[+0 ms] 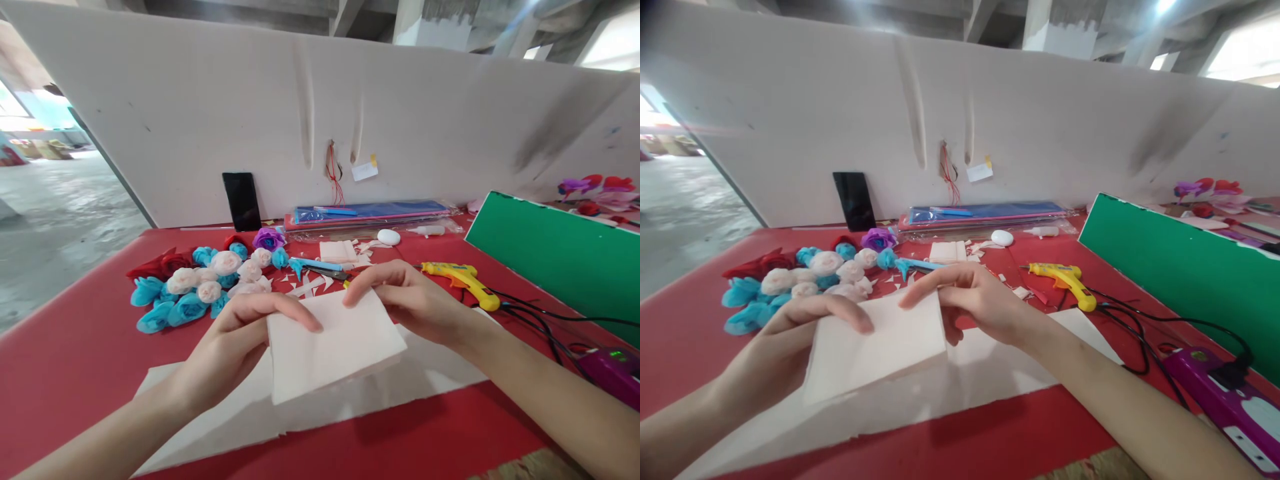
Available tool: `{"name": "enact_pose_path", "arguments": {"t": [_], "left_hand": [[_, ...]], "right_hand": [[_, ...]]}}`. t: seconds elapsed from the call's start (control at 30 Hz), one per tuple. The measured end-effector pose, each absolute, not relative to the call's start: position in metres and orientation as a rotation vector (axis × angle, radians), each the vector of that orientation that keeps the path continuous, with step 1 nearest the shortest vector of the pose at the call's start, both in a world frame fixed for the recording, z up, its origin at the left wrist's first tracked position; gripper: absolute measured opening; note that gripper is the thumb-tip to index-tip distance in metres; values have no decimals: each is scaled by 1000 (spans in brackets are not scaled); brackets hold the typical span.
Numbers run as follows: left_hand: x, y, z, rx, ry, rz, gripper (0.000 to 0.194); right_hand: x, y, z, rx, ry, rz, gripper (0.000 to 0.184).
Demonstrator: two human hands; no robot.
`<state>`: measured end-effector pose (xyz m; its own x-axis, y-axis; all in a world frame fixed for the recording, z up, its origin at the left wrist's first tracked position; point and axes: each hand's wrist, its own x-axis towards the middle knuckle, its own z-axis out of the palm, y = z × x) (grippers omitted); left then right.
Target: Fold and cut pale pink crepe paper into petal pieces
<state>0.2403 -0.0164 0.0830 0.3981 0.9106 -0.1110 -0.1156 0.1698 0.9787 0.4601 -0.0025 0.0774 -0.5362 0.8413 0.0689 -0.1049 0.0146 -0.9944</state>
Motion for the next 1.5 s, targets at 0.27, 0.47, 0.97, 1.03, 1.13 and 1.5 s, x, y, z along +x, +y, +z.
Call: {"name": "enact_pose_path", "arguments": {"t": [0.27,0.47,0.97,1.03,1.13,1.5], "left_hand": [[241,-15,77,1196,817,954,26],[234,-2,70,1346,684,914,25],[229,0,66,1446,685,897,26],[228,4,69,1407,733,995,24],[225,12,69,1297,791,1101,24],[241,3,59,1419,969,297,37]], "right_hand": [[455,-3,78,-696,-1491,1690,31],[458,0,72,-634,-1493,1733,30],[464,3,81,-815,-1600,1647,16],[466,3,82,-794,-1601,1627,16],[467,3,82,-781,-1627,1620,17],[456,-3,67,-827,-1842,1734,15]]}}
